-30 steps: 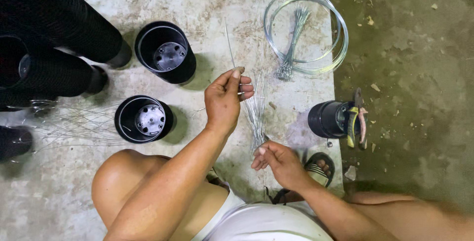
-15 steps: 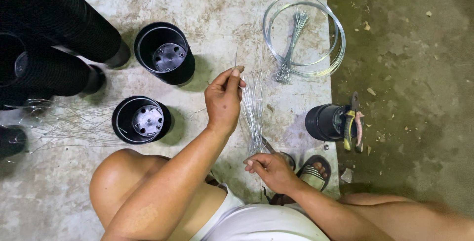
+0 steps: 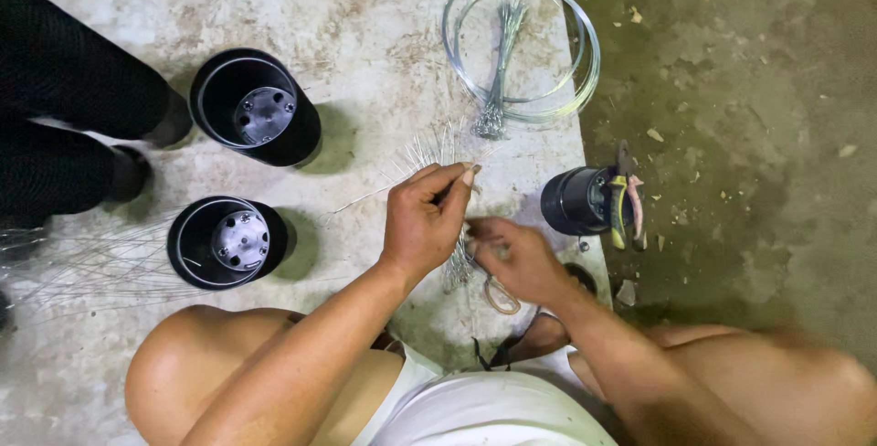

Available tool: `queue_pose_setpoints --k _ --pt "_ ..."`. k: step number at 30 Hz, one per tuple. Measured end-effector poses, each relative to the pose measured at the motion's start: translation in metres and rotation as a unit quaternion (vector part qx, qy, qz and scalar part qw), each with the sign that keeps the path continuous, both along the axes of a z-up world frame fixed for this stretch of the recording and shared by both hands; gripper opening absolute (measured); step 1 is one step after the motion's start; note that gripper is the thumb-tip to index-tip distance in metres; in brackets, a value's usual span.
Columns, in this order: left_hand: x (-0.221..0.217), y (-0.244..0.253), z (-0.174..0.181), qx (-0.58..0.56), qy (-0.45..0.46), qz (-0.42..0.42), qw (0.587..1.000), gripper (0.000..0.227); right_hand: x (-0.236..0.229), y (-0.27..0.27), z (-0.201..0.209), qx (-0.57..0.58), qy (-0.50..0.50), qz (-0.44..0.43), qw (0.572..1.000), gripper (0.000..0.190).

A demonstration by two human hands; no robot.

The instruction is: The person sits on the floor and repeatedly inserts thin metal wires through holes in the bottom of black cylindrical containers. They pull the wires through and arrange them inside the cylinders, handling the containers and wires by hand.

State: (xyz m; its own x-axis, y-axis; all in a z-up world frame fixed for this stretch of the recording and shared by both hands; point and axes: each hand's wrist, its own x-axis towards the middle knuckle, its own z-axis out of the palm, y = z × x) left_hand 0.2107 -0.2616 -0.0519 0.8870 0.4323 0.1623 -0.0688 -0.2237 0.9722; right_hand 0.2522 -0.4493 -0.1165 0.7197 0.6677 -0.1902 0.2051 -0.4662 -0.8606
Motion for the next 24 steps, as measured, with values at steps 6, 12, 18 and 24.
queue_pose_setpoints --k 6,12,18,24 --pt "-0.005 -0.005 0.009 0.067 0.010 -0.079 0.995 0.013 0.040 -0.024 0.034 0.162 0.097 -0.078 0.979 0.047" --pt "-0.007 -0.008 0.005 0.139 0.008 -0.151 0.979 0.014 0.048 -0.033 0.085 0.116 -0.089 0.009 0.989 0.050" --pt "-0.007 -0.008 0.000 0.154 0.007 -0.202 0.967 0.016 0.043 -0.024 0.098 0.052 -0.135 0.036 0.989 0.025" --pt "-0.008 -0.008 0.001 0.171 0.013 -0.235 0.957 0.018 0.043 -0.024 0.094 0.058 -0.154 0.049 0.985 0.014"
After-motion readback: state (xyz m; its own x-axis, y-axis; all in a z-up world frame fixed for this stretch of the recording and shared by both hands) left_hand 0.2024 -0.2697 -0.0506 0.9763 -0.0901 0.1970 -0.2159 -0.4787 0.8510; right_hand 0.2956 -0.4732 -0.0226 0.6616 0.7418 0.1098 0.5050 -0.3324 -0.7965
